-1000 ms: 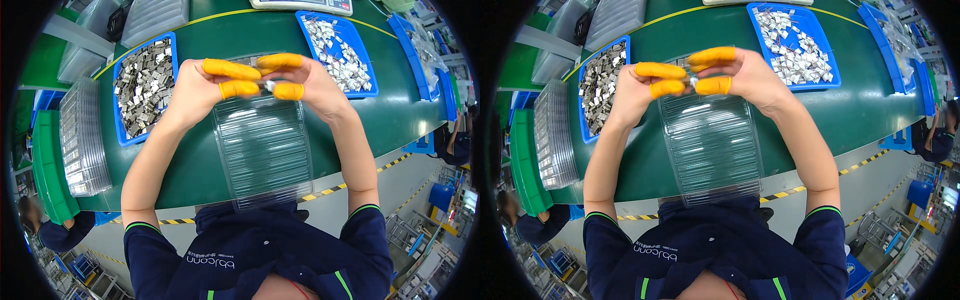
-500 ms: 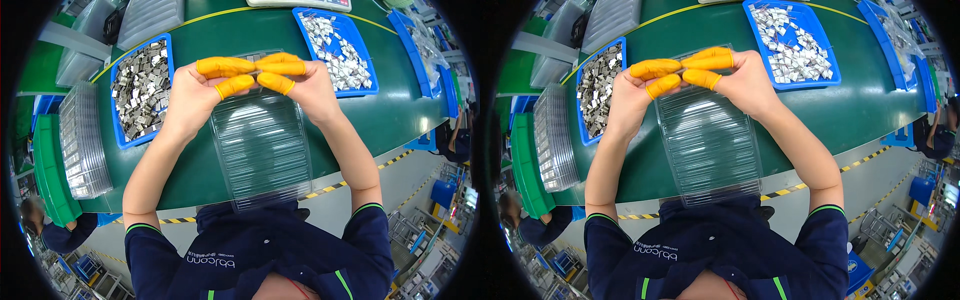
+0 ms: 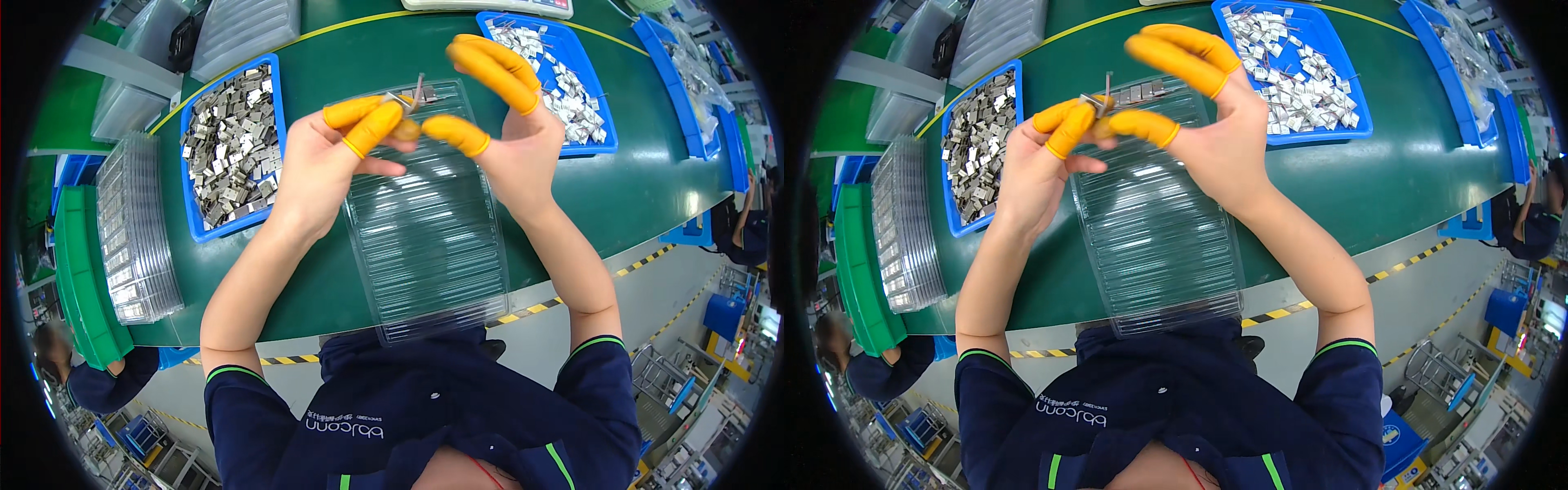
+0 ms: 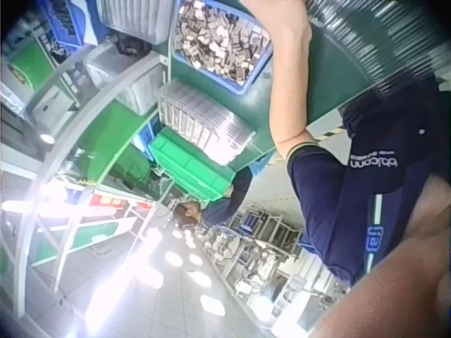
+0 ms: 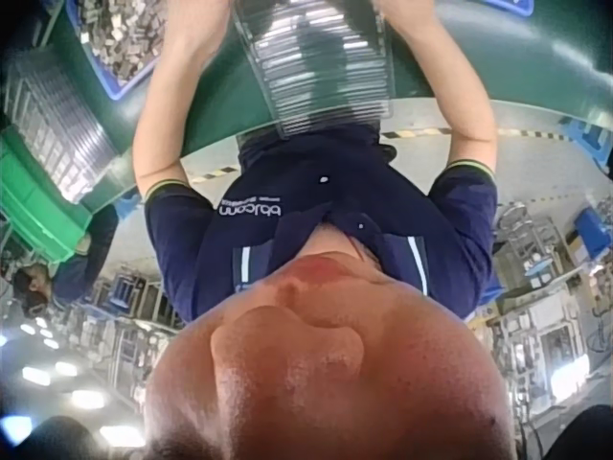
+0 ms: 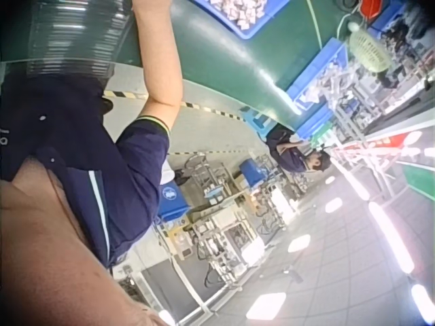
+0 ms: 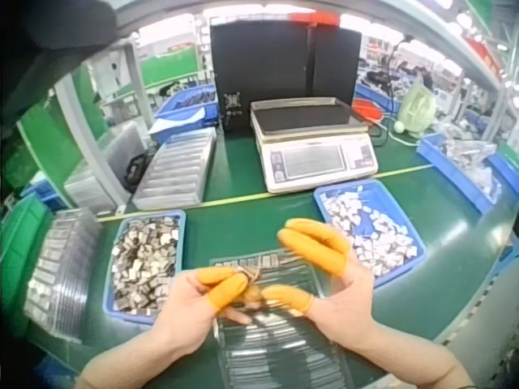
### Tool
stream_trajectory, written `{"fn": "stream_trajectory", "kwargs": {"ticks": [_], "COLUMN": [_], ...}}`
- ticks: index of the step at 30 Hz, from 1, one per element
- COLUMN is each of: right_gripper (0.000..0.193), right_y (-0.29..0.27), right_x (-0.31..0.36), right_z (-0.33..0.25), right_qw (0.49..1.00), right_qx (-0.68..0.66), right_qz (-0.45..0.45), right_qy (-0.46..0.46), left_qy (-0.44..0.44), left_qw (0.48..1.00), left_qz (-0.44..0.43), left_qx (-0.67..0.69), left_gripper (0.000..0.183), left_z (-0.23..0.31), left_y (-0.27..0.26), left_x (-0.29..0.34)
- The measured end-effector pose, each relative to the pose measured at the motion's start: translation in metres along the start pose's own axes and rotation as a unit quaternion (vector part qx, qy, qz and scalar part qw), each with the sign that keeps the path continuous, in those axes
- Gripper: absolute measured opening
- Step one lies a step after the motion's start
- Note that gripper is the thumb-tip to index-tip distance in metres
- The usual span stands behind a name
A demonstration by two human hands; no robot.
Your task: The person repeatedly picks small metallic rectangular components from a blue bin and white components from another blue bin, then places them into a clear plastic tray with multiple slots. The person wears yellow finger cots and works at a green table in a factory setting.
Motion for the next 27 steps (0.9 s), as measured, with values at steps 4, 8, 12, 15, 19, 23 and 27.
{"fn": "stream_trajectory", "kwargs": {"ticks": [4,8,12,15,19,23,27], "right_gripper": [0.03,0.019,0.016,0.017,0.019,0.02,0.019], "right_y": [0.012,0.024,0.033,0.036,0.033,0.032,0.028], "right_x": [0.007,0.014,0.022,0.025,0.027,0.026,0.017], "right_z": [0.025,0.029,0.033,0.035,0.039,0.041,0.041], "right_qw": [0.979,0.921,0.854,0.812,0.833,0.849,0.891], "right_qx": [-0.132,-0.277,-0.394,-0.432,-0.37,-0.316,-0.311], "right_qz": [-0.073,-0.123,-0.151,-0.198,-0.227,-0.222,-0.1], "right_qy": [0.14,0.245,0.305,0.338,0.344,0.36,0.316], "left_qy": [-0.027,-0.05,-0.046,-0.024,0.038,0.027,0.01], "left_qw": [0.999,0.998,0.998,0.998,0.989,0.981,0.992], "left_qz": [-0.017,-0.014,-0.012,-0.037,-0.02,-0.009,0.029], "left_qx": [-0.01,-0.032,-0.035,-0.043,-0.144,-0.19,-0.118], "left_gripper": [0.025,0.024,0.023,0.02,0.019,0.018,0.019], "left_z": [-0.004,-0.008,-0.001,0.002,0.01,0.01,0.006], "left_y": [-0.006,-0.007,-0.004,0.001,0.005,0.003,-0.006], "left_x": [0.0,0.001,0.003,0.005,0.008,0.007,-0.01]}}
Point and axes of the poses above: each hand's wrist, its own x-axis away from the middle knuckle, its own y-axis out of the palm, z = x × y, the point moved 7 cm from there along -x, towards the middle knuckle, and after that the axes turned 5 degrees about -z, right-handed, at the moved point
